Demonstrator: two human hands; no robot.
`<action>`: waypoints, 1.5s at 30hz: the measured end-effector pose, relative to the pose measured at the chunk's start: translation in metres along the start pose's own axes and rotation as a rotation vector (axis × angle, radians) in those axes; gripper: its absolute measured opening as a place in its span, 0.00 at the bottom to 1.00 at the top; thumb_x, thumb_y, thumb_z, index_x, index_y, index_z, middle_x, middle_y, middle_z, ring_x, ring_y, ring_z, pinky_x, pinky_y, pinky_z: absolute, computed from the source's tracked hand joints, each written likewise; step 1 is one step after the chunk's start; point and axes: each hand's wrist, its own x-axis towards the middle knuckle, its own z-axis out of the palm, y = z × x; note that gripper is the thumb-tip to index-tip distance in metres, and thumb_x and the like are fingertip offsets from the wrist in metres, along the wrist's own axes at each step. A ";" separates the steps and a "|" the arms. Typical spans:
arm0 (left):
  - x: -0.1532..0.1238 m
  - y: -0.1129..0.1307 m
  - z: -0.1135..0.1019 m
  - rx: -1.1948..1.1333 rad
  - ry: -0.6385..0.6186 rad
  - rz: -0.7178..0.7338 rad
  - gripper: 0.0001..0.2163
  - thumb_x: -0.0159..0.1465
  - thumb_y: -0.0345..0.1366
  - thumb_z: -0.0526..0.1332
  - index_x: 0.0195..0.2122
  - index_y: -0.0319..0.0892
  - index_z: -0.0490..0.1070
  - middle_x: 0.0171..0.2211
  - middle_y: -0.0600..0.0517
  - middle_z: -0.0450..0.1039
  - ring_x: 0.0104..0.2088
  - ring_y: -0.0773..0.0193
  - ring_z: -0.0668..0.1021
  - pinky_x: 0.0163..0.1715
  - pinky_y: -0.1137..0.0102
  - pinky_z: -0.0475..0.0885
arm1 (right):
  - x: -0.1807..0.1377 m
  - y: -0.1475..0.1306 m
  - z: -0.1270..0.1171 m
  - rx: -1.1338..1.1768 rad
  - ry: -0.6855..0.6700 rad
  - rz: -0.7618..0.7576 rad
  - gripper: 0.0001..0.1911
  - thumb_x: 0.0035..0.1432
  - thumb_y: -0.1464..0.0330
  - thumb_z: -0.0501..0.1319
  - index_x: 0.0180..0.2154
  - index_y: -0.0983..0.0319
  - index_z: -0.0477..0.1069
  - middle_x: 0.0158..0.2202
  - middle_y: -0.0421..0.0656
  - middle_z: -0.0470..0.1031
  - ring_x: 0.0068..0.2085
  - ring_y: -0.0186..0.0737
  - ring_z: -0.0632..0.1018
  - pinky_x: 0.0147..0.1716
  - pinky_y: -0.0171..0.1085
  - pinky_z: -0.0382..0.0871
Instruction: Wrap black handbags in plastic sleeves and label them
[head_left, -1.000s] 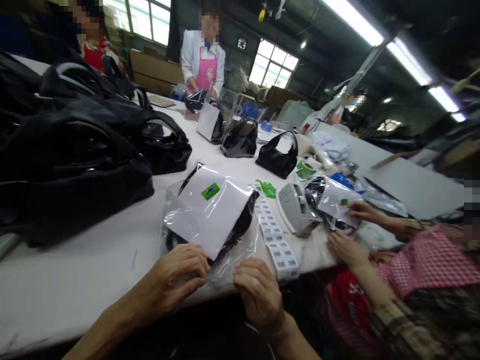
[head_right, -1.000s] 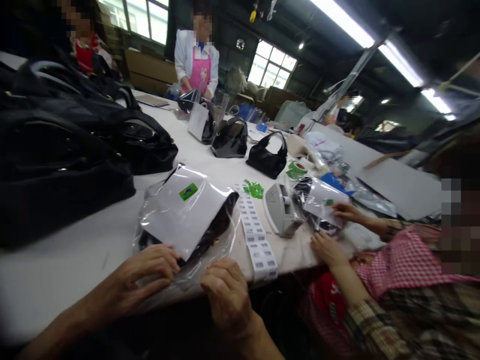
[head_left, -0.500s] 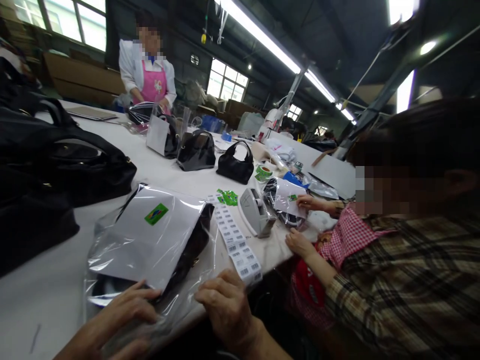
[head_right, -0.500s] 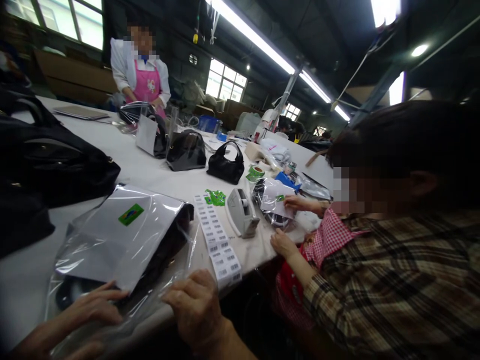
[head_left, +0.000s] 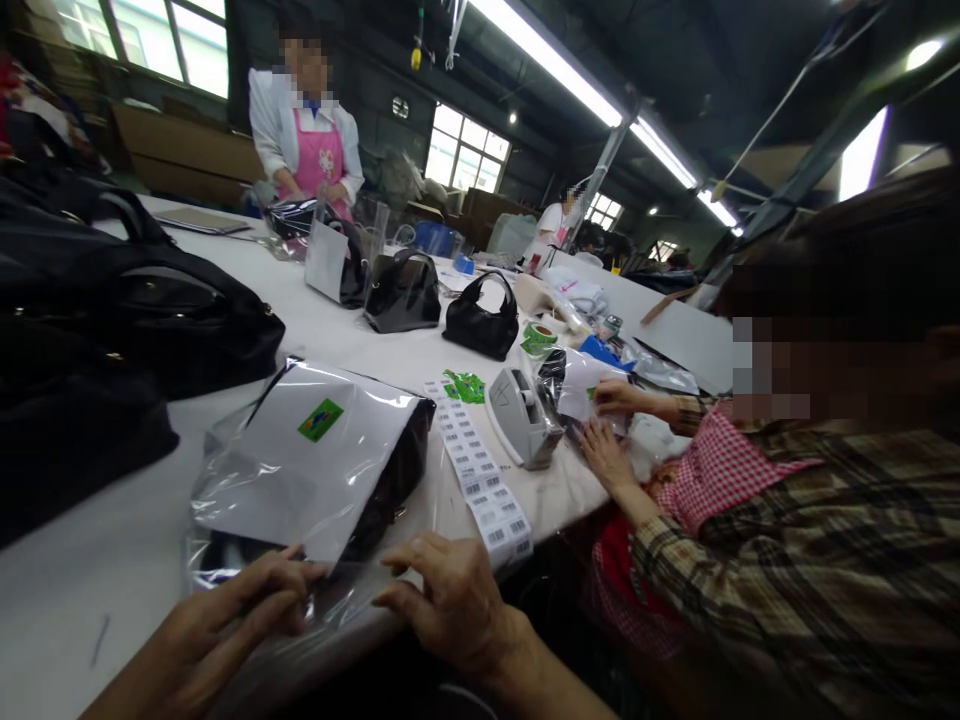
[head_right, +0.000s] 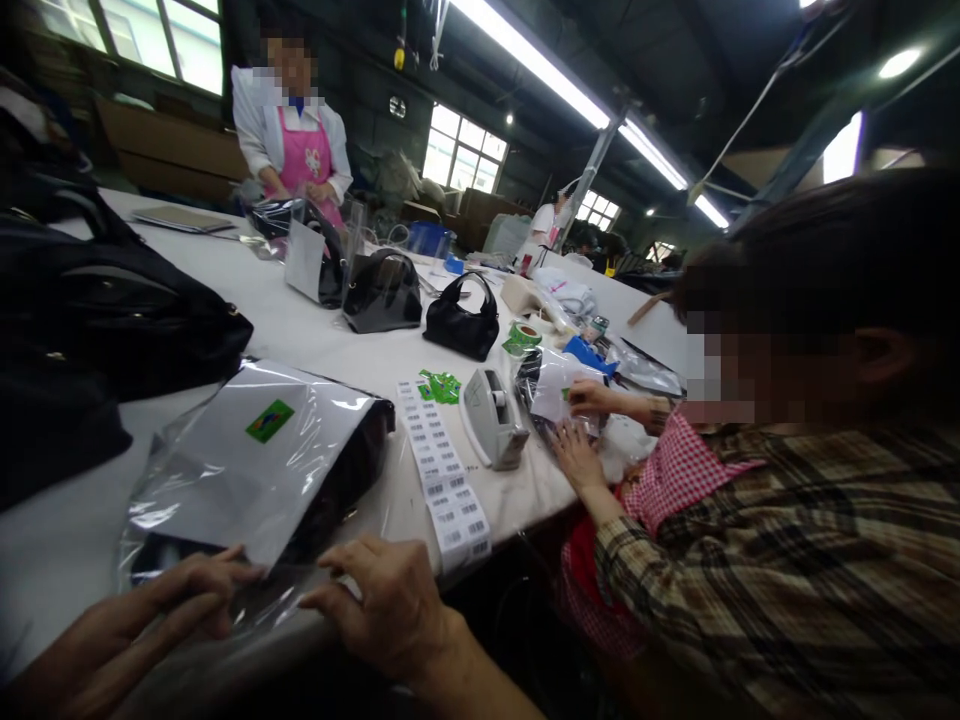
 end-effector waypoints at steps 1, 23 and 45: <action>0.001 0.009 -0.003 -0.023 -0.020 -0.037 0.16 0.67 0.48 0.55 0.31 0.51 0.79 0.44 0.55 0.82 0.54 0.53 0.78 0.54 0.65 0.73 | 0.002 -0.002 0.000 0.010 0.003 0.002 0.15 0.67 0.56 0.58 0.43 0.60 0.75 0.31 0.42 0.81 0.31 0.37 0.81 0.33 0.32 0.74; 0.002 0.053 -0.015 -0.386 -0.148 -0.123 0.10 0.66 0.37 0.58 0.31 0.40 0.74 0.28 0.55 0.75 0.32 0.65 0.76 0.37 0.73 0.67 | 0.055 -0.028 -0.029 -0.073 -0.563 -0.106 0.20 0.65 0.70 0.59 0.58 0.50 0.70 0.43 0.41 0.81 0.38 0.38 0.82 0.37 0.33 0.74; 0.007 0.039 -0.007 -0.498 -0.150 -0.169 0.19 0.64 0.44 0.58 0.54 0.42 0.64 0.28 0.56 0.77 0.28 0.61 0.79 0.35 0.68 0.71 | 0.091 -0.035 -0.032 -0.163 -0.849 -0.236 0.14 0.64 0.71 0.61 0.51 0.59 0.74 0.39 0.44 0.75 0.40 0.38 0.75 0.40 0.34 0.68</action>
